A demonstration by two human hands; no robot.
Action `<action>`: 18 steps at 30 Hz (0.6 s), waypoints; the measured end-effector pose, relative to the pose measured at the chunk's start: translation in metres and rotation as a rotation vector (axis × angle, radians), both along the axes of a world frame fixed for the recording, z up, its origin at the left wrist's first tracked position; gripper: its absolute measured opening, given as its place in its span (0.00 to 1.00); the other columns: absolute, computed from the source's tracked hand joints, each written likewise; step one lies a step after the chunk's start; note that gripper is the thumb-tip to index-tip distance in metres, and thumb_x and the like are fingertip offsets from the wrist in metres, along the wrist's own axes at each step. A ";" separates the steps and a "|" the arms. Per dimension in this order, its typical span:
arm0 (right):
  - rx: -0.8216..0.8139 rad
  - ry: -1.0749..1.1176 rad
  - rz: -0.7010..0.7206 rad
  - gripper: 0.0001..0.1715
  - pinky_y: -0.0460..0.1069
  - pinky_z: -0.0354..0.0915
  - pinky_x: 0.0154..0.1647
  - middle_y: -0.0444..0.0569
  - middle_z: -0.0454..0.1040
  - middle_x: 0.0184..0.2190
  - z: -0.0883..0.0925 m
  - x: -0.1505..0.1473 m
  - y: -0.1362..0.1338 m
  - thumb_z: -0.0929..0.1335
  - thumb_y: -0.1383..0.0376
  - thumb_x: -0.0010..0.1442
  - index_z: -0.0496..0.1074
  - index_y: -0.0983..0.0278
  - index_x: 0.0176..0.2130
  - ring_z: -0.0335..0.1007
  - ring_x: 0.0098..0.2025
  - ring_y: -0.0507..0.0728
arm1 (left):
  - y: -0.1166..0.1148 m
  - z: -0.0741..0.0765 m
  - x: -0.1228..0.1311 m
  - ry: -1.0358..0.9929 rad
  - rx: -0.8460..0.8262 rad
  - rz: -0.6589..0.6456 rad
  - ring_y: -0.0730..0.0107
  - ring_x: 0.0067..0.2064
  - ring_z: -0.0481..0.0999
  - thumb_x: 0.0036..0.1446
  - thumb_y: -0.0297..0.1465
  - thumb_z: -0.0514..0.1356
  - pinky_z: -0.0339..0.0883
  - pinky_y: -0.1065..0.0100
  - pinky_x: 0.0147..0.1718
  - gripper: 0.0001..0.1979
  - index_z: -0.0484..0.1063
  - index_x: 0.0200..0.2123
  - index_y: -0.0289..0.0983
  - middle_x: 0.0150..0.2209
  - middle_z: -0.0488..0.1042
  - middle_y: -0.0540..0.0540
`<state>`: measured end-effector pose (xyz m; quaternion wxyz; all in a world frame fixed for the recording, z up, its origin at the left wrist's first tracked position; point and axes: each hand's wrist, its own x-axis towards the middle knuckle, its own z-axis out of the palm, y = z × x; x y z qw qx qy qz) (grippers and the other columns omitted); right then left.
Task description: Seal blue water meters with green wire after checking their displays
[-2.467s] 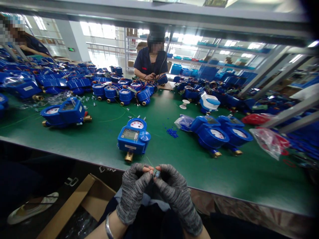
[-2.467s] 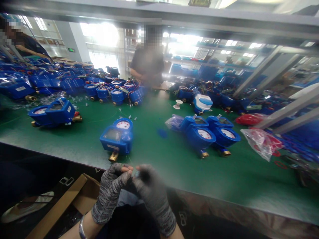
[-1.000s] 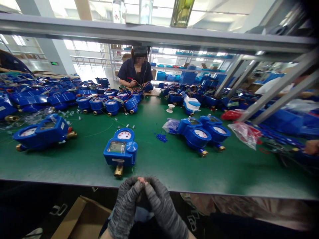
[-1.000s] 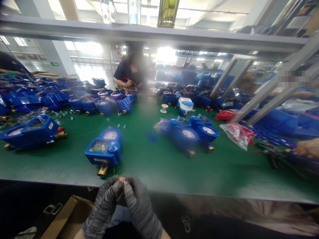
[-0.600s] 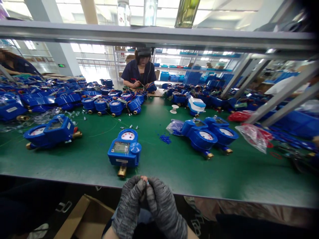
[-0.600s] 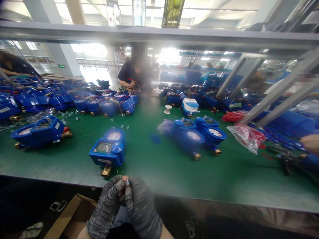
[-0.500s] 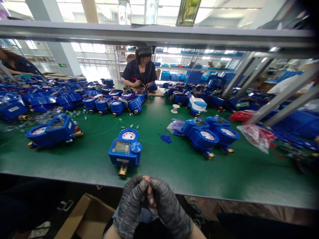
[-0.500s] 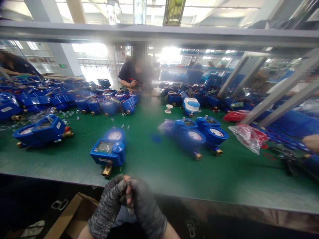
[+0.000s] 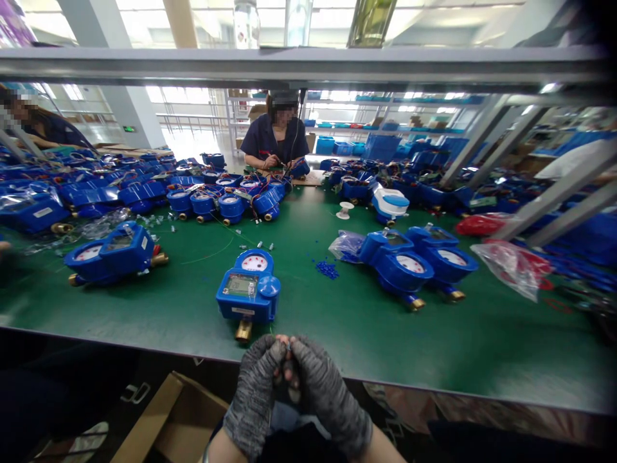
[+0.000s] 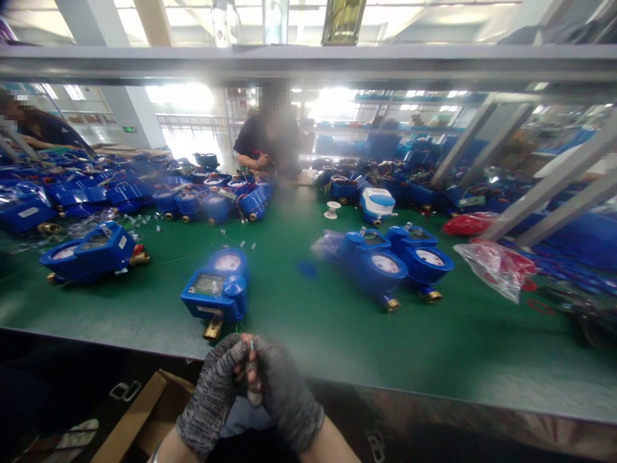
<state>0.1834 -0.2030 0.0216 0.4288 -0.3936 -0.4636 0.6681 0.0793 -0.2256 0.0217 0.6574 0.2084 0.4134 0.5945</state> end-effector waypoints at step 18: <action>0.460 -0.327 -0.017 0.10 0.50 0.71 0.34 0.48 0.77 0.26 0.010 0.003 0.005 0.71 0.55 0.57 0.75 0.57 0.29 0.73 0.29 0.58 | 0.004 0.006 -0.002 -0.082 -0.063 0.082 0.78 0.18 0.62 0.41 0.43 0.72 0.59 0.72 0.21 0.23 0.64 0.17 0.35 0.15 0.63 0.54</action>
